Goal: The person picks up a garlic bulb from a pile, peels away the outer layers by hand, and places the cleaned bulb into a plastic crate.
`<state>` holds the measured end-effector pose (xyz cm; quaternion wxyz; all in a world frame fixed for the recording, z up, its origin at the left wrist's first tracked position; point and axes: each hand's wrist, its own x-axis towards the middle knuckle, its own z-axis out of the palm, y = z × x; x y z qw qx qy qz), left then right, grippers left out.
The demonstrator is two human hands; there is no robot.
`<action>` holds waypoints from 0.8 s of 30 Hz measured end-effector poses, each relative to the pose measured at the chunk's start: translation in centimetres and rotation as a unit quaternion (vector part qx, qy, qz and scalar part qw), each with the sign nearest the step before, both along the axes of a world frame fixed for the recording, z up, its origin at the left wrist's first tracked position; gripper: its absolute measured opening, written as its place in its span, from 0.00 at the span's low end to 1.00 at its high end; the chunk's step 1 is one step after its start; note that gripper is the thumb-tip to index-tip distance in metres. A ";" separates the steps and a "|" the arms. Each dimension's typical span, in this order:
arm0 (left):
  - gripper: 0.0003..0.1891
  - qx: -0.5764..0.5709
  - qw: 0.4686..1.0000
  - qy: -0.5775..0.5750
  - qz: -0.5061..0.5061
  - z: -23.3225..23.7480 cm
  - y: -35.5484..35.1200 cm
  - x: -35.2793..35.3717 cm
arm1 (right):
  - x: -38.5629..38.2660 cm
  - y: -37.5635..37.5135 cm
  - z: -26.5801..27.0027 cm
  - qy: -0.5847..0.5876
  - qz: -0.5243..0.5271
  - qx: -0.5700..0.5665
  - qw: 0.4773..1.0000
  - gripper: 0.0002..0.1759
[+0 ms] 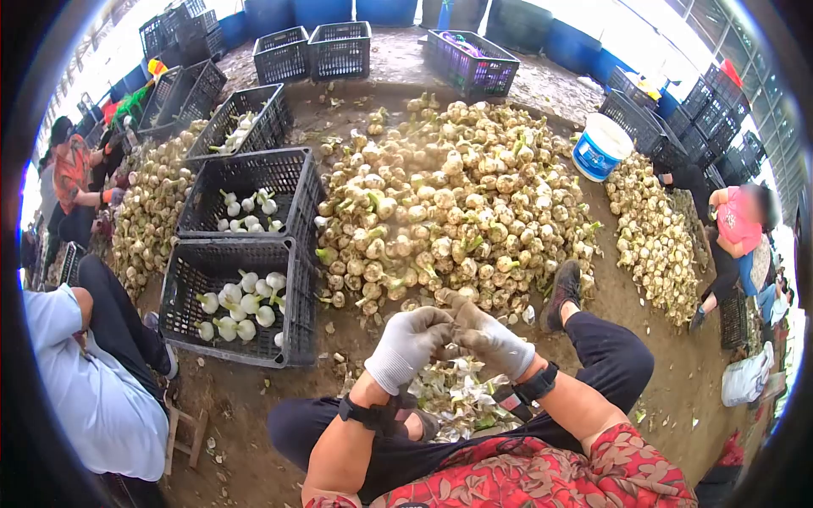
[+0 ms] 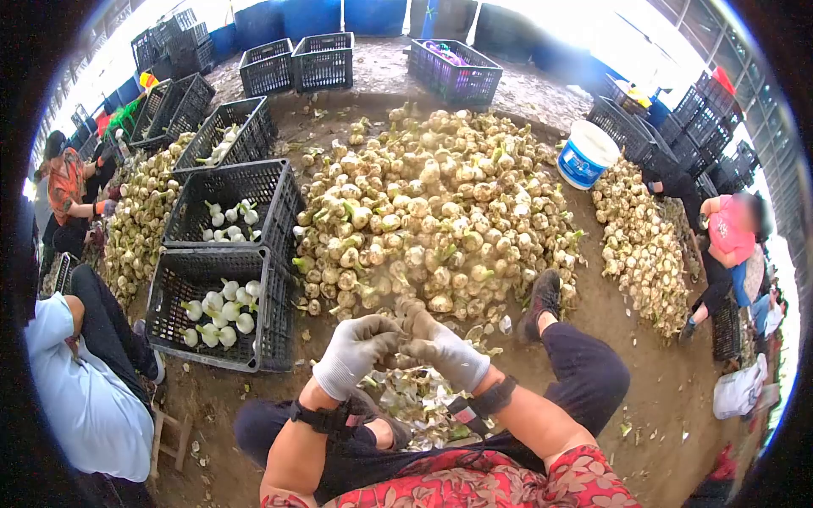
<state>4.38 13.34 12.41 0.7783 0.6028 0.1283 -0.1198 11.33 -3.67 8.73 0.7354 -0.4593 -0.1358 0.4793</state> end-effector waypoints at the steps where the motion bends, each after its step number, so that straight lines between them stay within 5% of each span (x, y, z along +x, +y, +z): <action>1: 0.06 -0.002 1.000 0.001 0.001 -0.3 0.1 -0.1 | -0.2 0.0 0.2 0.001 0.001 -0.002 1.000 0.67; 3: 0.07 -0.059 0.998 0.003 0.005 -1.4 0.0 0.0 | -0.8 0.1 1.0 -0.048 0.012 -0.013 0.999 0.69; 6: 0.07 0.021 0.998 -0.040 0.048 -6.7 -1.3 0.5 | -0.9 0.4 1.4 -0.011 -0.001 0.005 1.000 0.72; 7: 0.08 0.089 0.990 -0.075 0.081 -6.5 -1.6 0.9 | -0.7 0.3 1.0 0.017 -0.008 0.018 1.000 0.72; 9: 0.07 0.035 0.996 -0.004 0.084 -5.6 -2.2 0.8 | -0.5 -0.1 -0.2 0.024 -0.013 0.059 0.998 0.68; 12: 0.10 0.002 0.980 -0.163 0.113 -6.2 -3.0 0.4 | -0.5 -0.3 -1.6 0.044 -0.052 0.079 0.995 0.59; 15: 0.15 -0.022 0.975 -0.181 0.126 -4.0 -3.6 0.7 | -0.5 -0.9 -5.2 -0.117 -0.047 -0.068 0.990 0.56; 16: 0.16 -0.090 0.984 -0.107 0.109 -3.4 -3.6 0.7 | -0.3 -0.9 -3.3 0.018 -0.028 0.026 0.999 0.55; 21: 0.14 -0.149 0.981 -0.032 0.119 -3.5 -4.3 1.5 | -0.6 0.0 -2.7 0.105 -0.080 0.034 0.991 0.55; 24: 0.13 -0.164 0.979 0.018 0.124 -3.7 -4.4 2.2 | -0.4 -0.9 -4.3 0.168 -0.016 0.043 0.985 0.51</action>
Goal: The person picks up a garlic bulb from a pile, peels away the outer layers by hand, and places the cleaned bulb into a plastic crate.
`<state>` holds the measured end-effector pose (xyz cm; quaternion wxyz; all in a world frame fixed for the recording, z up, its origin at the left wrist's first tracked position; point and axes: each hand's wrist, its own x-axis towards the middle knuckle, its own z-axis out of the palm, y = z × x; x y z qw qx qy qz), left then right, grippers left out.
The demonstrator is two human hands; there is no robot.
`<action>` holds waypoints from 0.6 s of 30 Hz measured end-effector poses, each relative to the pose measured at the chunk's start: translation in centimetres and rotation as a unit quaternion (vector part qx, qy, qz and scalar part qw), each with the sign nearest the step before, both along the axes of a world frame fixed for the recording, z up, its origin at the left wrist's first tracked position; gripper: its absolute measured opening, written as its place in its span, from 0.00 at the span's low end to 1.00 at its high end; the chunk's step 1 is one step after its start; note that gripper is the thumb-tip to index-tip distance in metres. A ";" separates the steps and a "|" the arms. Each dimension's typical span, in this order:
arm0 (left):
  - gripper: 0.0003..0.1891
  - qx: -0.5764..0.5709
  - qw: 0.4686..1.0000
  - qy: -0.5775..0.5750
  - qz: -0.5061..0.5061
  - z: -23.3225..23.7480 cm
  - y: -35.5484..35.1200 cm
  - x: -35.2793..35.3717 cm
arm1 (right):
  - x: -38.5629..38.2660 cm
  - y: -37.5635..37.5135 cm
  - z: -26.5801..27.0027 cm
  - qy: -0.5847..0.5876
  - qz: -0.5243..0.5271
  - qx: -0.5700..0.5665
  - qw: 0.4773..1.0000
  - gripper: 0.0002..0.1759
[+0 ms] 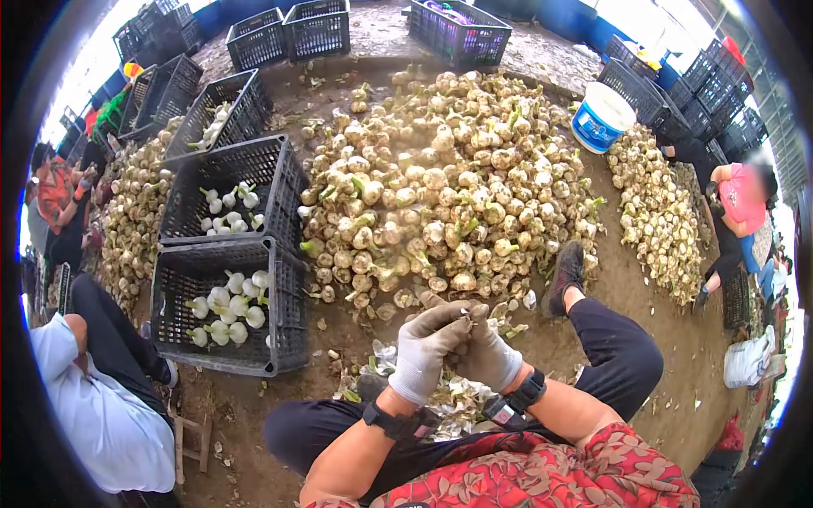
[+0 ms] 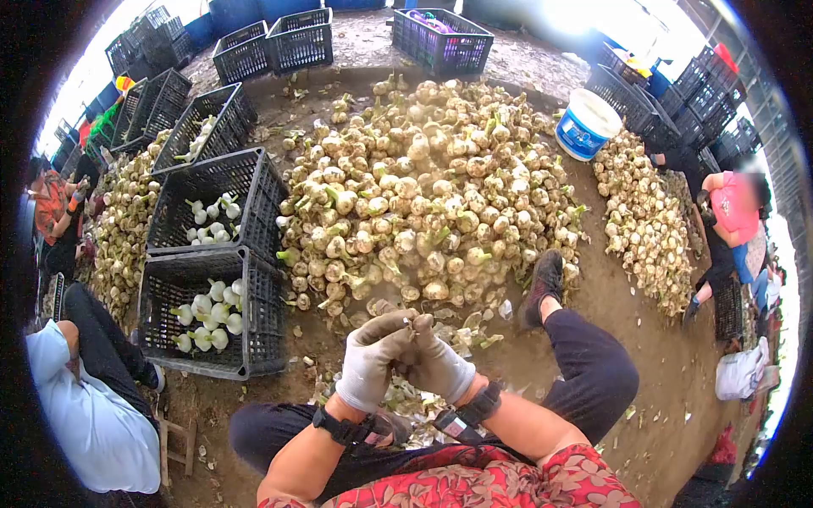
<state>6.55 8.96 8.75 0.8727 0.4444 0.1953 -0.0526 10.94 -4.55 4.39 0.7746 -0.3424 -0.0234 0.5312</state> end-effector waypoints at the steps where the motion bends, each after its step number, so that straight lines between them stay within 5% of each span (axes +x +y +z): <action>1: 0.12 -0.030 0.999 0.000 0.014 0.0 0.0 0.2 | -0.2 0.1 0.0 0.002 -0.019 -0.012 1.000 0.50; 9: 0.07 -0.045 0.998 0.009 0.038 0.4 -0.4 0.7 | -0.8 0.4 -1.0 0.038 -0.060 -0.007 0.997 0.41; 11: 0.06 0.035 0.999 0.009 0.041 0.5 -0.4 0.8 | -0.6 1.1 1.5 0.054 -0.043 0.028 0.997 0.40; 18: 0.06 0.156 0.979 -0.086 0.095 -3.8 -2.0 1.4 | -1.2 0.0 -2.0 0.112 -0.042 0.039 0.992 0.44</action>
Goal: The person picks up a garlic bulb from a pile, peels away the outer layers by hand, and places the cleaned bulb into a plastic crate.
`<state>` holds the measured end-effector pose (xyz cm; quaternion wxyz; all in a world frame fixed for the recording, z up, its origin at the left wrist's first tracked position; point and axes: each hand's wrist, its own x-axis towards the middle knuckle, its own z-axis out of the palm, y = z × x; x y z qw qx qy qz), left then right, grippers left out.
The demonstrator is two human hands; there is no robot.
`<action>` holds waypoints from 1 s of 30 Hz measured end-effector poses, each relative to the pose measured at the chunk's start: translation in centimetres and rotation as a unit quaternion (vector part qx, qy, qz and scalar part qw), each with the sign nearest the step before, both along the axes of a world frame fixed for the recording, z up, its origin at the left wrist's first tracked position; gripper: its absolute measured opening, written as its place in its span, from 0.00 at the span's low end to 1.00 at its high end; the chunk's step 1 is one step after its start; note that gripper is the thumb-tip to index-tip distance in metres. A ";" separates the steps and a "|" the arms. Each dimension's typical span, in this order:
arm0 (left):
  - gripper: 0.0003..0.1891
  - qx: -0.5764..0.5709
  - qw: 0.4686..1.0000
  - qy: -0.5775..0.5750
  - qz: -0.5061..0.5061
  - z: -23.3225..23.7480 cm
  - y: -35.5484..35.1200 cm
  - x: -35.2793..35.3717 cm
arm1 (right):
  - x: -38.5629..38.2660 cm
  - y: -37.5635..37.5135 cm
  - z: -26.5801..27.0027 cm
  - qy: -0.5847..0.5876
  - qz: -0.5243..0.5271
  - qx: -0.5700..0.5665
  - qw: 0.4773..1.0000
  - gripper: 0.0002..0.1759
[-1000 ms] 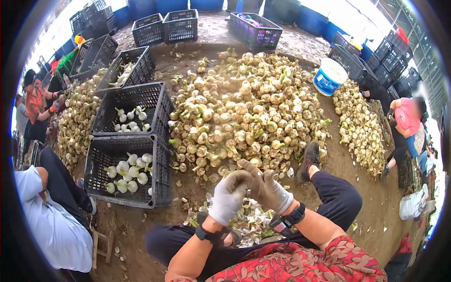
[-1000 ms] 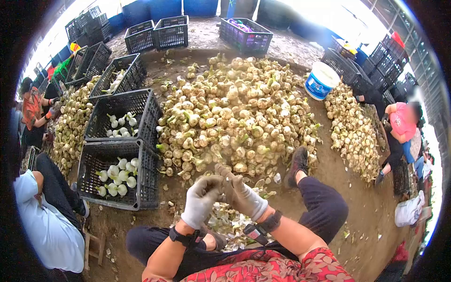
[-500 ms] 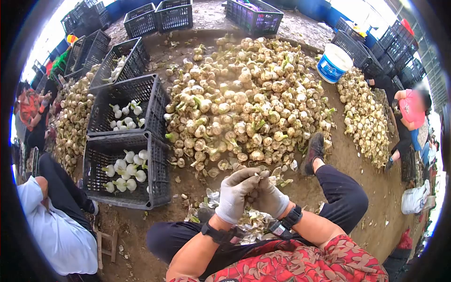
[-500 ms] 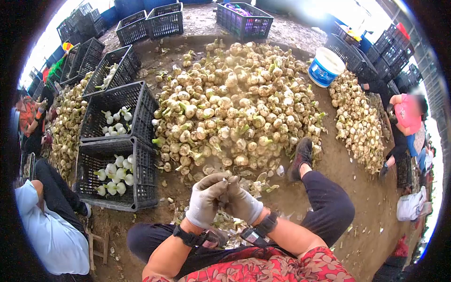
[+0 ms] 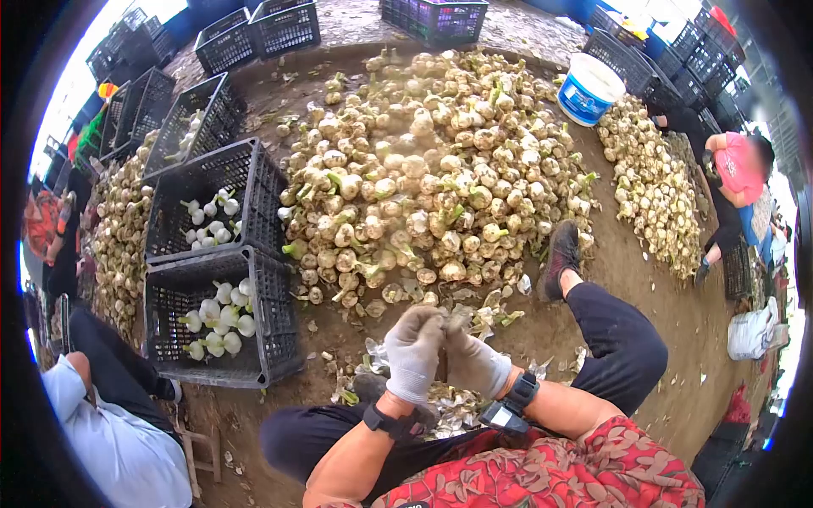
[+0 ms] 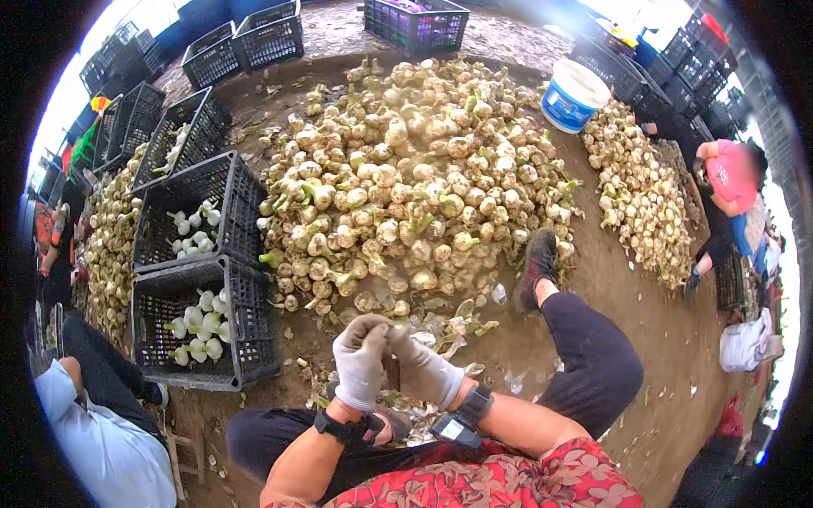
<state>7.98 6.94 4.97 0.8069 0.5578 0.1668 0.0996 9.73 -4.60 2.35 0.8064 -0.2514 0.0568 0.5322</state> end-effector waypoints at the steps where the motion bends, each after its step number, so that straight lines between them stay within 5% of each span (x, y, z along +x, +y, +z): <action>1: 0.06 -0.029 0.998 0.041 0.045 0.0 0.1 0.3 | 0.0 0.1 0.3 -0.074 0.008 -0.036 0.997 0.46; 3: 0.03 -0.101 0.977 0.160 0.101 0.4 1.2 0.8 | -0.5 0.4 1.3 -0.135 0.005 -0.036 0.990 0.54; 6: 0.03 -0.072 0.963 0.216 0.146 -2.0 1.0 1.1 | -0.2 -0.2 0.3 -0.260 -0.024 -0.188 0.947 0.52; 7: 0.07 0.024 0.952 0.304 0.040 -3.4 0.7 0.2 | 0.4 -0.3 -0.2 -0.403 -0.072 -0.253 0.876 0.52; 8: 0.10 0.103 0.975 0.186 -0.064 -9.0 0.1 -2.2 | 1.0 -0.3 -0.5 -0.533 -0.117 -0.312 0.778 0.52; 9: 0.13 0.177 0.968 0.063 -0.166 -14.3 -0.5 -4.1 | 1.4 -0.2 -0.4 -0.530 -0.122 -0.313 0.778 0.52; 11: 0.19 -0.214 0.961 0.134 -0.109 -15.1 -3.6 -4.5 | 1.9 -0.3 -0.1 -0.615 -0.016 -0.255 0.746 0.52; 15: 0.30 -0.402 0.869 0.211 -0.198 -4.1 -1.8 -3.3 | 4.3 -3.1 -11.0 -0.484 0.027 -0.351 0.801 0.45; 17: 0.31 -0.446 0.865 0.163 -0.165 1.1 -1.7 -1.7 | 6.3 -4.3 -14.1 -0.506 0.152 -0.683 0.504 0.41; 19: 0.32 -0.492 0.855 0.110 -0.125 1.2 -1.1 -0.7 | 8.2 -4.9 -14.8 -0.536 0.052 -0.721 0.436 0.39; 21: 0.32 -0.296 0.922 0.248 0.031 -0.6 0.6 -0.8 | 10.7 -4.0 -14.5 -0.586 0.053 -0.678 0.441 0.38; 23: 0.28 -0.255 0.943 0.214 0.004 -1.7 1.4 -1.3 | 12.4 -2.5 -16.2 -0.654 0.129 -0.660 0.347 0.35; 25: 0.25 -0.077 0.988 0.097 -0.089 -3.1 0.7 -1.4 | 14.0 -1.3 -18.5 -0.649 0.220 -0.668 0.288 0.31; 26: 0.24 -0.203 0.971 0.129 -0.005 0.6 0.1 -0.1 | 14.7 -1.0 -18.0 -0.636 0.227 -0.671 0.308 0.28; 27: 0.24 -0.207 0.970 0.128 0.000 0.6 0.1 0.3 | 14.7 -1.1 -17.2 -0.639 0.230 -0.668 0.304 0.28; 29: 0.22 -0.148 0.973 0.163 0.069 0.6 0.4 0.4 | 14.9 -1.4 -15.8 -0.611 0.175 -0.663 0.395 0.25; 30: 0.21 -0.114 0.978 0.174 0.025 -1.7 1.6 -0.5 | 14.7 -1.4 -14.8 -0.536 0.159 -0.675 0.481 0.27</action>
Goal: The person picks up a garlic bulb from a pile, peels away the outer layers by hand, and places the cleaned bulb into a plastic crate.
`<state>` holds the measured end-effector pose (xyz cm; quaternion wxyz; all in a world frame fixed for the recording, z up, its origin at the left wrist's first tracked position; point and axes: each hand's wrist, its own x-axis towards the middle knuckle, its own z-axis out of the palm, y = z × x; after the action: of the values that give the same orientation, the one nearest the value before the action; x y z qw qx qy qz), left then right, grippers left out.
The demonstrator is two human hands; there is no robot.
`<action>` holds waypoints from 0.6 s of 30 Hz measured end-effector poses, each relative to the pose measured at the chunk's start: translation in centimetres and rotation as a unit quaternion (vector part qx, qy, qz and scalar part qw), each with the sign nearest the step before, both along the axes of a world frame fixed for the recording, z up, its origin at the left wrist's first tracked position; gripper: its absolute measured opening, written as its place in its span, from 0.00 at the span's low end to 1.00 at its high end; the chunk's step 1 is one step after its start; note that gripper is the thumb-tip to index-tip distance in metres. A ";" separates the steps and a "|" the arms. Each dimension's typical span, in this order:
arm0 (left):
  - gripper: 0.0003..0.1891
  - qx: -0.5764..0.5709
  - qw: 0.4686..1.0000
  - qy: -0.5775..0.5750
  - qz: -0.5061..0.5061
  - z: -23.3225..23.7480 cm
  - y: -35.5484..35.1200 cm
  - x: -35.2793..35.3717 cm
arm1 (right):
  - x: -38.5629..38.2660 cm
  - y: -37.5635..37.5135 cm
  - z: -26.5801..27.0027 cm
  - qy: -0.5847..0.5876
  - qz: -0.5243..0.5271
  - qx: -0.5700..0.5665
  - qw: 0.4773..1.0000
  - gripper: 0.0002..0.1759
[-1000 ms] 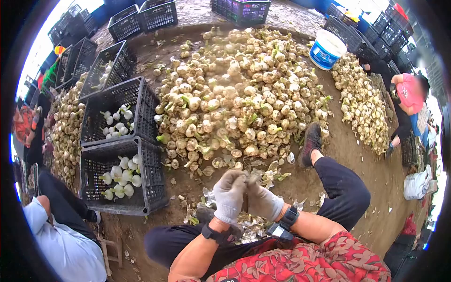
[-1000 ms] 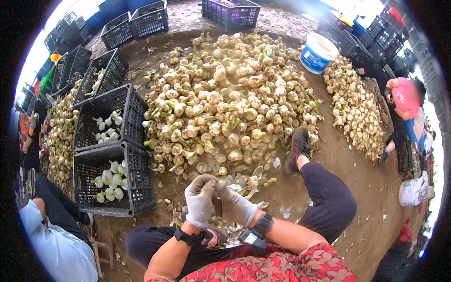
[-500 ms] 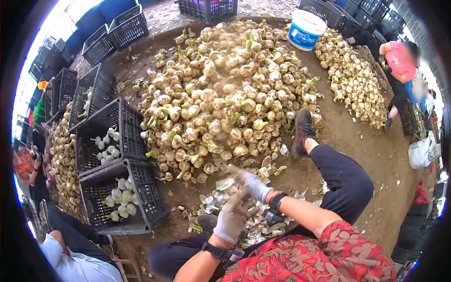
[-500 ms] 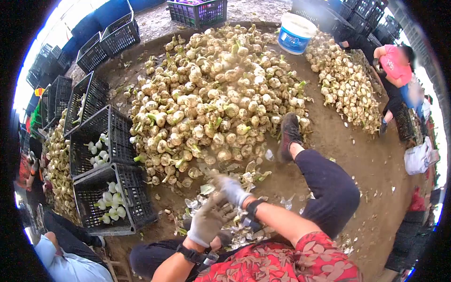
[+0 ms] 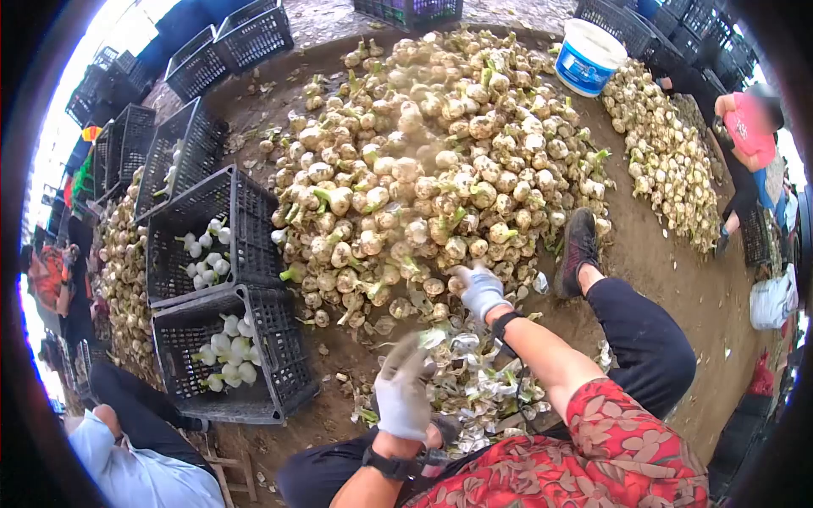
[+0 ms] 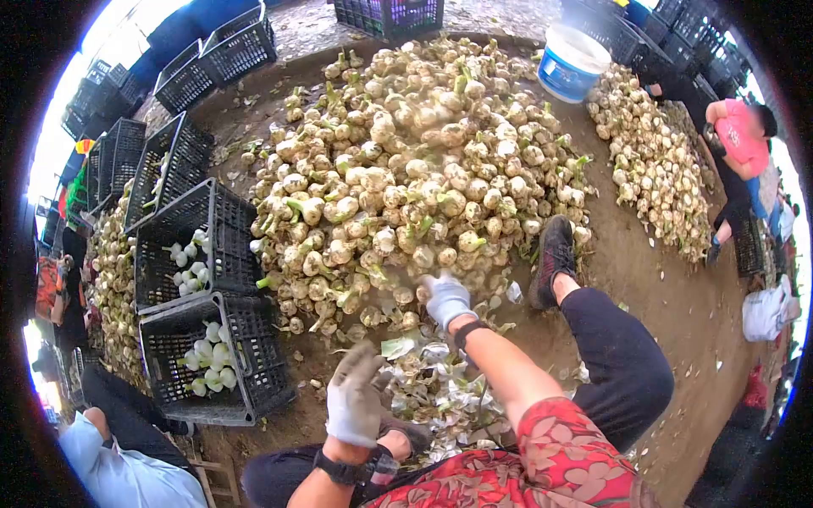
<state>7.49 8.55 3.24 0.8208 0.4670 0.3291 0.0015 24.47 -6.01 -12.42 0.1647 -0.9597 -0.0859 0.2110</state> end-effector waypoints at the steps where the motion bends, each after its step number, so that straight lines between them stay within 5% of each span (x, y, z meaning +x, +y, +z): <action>1: 0.21 0.001 1.000 -0.005 0.004 -0.6 0.7 0.2 | -0.3 -0.7 -0.1 0.017 -0.043 0.068 0.997 0.27; 2: 0.20 -0.046 0.998 0.053 -0.002 -0.7 1.1 0.4 | -0.8 -1.4 0.5 0.111 -0.122 0.215 0.963 0.27; 4: 0.20 -0.036 0.988 0.136 -0.061 -3.2 1.3 0.4 | -2.7 -2.3 3.1 0.278 -0.301 0.451 0.793 0.28; 7: 0.21 -0.060 0.997 0.020 -0.043 -0.2 -1.9 0.4 | -6.9 -2.6 11.2 0.201 -0.258 0.508 0.797 0.27; 9: 0.26 -0.066 0.996 0.011 -0.057 -0.3 -2.5 0.1 | -9.7 -2.9 13.0 0.002 -0.126 0.430 0.894 0.24; 10: 0.28 -0.159 0.980 0.010 -0.121 -0.8 -2.3 0.1 | -11.2 -3.1 14.7 -0.017 -0.107 0.429 0.897 0.25; 11: 0.30 -0.246 0.951 0.011 -0.186 -1.1 -2.2 0.1 | -12.5 -3.7 16.4 -0.131 -0.024 0.295 0.946 0.27; 13: 0.35 -0.274 0.943 -0.016 -0.191 -0.3 -3.3 -0.5 | -14.6 -4.5 18.2 -0.188 0.007 0.264 0.946 0.27; 16: 0.34 -0.120 0.968 -0.143 -0.170 1.7 -5.5 -2.1 | -16.2 -5.8 19.3 -0.156 0.048 0.392 0.905 0.26; 18: 0.35 -0.094 0.963 -0.167 -0.192 2.4 -5.4 -3.0 | -16.8 -6.8 20.9 0.072 -0.127 0.618 0.772 0.21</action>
<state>4.44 3.10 5.62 0.8889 0.4356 0.0906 -0.1092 7.63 -12.85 8.46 0.7533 -0.6353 -0.0627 0.1583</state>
